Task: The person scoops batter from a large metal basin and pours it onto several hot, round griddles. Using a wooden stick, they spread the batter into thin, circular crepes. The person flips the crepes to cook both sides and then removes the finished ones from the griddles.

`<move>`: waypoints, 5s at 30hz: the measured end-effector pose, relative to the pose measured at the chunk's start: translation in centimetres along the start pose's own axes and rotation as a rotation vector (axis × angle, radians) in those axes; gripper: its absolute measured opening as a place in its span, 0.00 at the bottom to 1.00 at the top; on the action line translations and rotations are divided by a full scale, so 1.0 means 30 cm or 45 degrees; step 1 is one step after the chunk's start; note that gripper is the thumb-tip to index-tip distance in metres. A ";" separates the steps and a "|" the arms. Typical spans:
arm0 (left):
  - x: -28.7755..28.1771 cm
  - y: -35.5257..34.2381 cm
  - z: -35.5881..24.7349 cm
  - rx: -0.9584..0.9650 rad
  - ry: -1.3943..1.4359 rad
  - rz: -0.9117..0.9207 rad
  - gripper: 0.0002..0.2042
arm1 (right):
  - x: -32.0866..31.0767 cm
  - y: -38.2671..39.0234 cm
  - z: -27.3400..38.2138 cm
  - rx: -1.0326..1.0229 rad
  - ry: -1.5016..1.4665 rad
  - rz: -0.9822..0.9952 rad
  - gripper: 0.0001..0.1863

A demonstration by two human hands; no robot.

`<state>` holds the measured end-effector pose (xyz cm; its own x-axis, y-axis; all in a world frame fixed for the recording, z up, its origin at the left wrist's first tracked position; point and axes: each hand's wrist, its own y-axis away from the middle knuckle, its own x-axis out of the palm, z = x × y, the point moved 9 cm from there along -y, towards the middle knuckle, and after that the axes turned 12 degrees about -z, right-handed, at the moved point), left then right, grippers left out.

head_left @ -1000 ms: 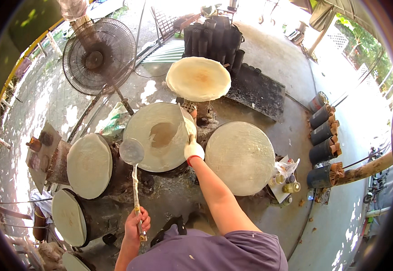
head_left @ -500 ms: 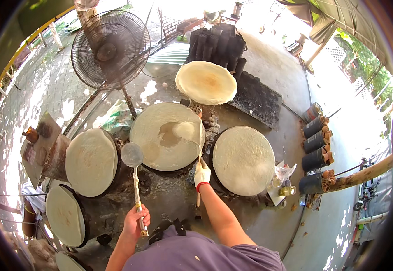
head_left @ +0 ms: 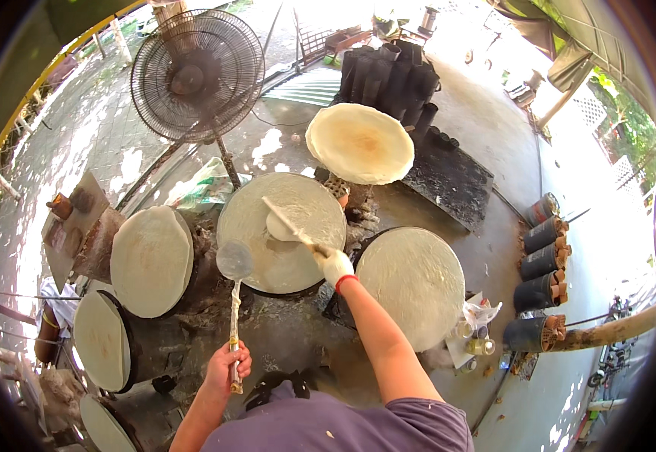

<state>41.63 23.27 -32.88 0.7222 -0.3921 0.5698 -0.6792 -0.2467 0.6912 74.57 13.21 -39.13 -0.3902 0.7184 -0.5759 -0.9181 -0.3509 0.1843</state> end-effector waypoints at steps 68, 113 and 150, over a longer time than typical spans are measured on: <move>-1.536 1.180 -0.594 1.122 1.056 -1.320 0.05 | 2.108 0.936 1.326 -0.319 -0.052 0.869 0.19; -0.706 0.312 -0.568 0.713 0.758 -0.818 0.06 | -0.108 -0.537 1.191 -0.446 -0.369 -0.082 0.06; -0.514 0.807 0.153 1.129 1.422 -0.788 0.08 | 0.998 0.201 0.515 -0.852 -0.289 1.137 0.28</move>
<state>13.45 19.28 -26.96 0.3621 0.7016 0.6137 0.1853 -0.6994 0.6903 56.27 41.88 -42.96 -0.9520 0.1191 -0.2821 -0.1109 -0.9928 -0.0452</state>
